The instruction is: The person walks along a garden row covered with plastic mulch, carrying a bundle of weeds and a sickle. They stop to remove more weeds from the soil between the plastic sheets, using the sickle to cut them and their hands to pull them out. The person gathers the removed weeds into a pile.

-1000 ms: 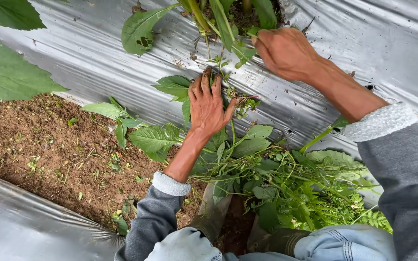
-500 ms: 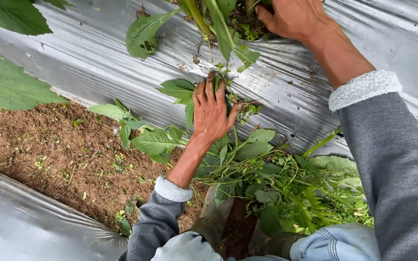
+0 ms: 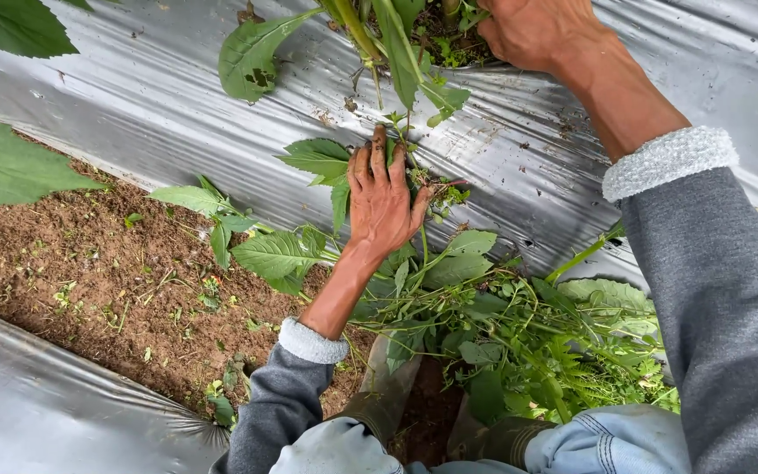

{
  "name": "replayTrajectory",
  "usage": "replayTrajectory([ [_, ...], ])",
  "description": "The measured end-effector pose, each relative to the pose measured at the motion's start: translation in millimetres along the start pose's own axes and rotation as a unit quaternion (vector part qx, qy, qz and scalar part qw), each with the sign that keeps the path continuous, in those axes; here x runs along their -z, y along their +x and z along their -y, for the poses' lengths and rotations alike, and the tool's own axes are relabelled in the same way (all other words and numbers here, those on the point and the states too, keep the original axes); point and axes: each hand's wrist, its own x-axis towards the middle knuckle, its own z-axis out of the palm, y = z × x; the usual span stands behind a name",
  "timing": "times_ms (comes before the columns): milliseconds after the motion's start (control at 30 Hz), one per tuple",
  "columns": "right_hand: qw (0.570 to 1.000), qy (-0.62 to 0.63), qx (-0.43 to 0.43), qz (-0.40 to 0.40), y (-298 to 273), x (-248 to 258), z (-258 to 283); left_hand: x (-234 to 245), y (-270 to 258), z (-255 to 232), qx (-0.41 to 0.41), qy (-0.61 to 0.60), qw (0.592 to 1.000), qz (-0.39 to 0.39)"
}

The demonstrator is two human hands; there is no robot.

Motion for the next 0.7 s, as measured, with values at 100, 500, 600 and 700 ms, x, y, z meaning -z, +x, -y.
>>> replayTrajectory([
  [100, 0.997, 0.079, 0.011, -0.017, -0.6, -6.6, -4.2, 1.2, -1.6, 1.0, -0.005, 0.003, 1.0, -0.009],
  [500, 0.994, 0.095, 0.012, -0.045, -5.1, -18.6, -15.1, -8.1, -2.9, 6.9, -0.01, -0.008, 1.0, -0.003],
  [600, 0.938, 0.287, 0.033, -0.193, -20.0, -33.3, -10.2, -8.2, -2.6, 6.5, -0.012, -0.014, 1.0, -0.017],
  [700, 0.959, 0.269, 0.03, -0.09, -33.8, -11.5, 3.8, -8.7, -2.7, 5.3, -0.009, -0.014, 1.0, -0.009],
])
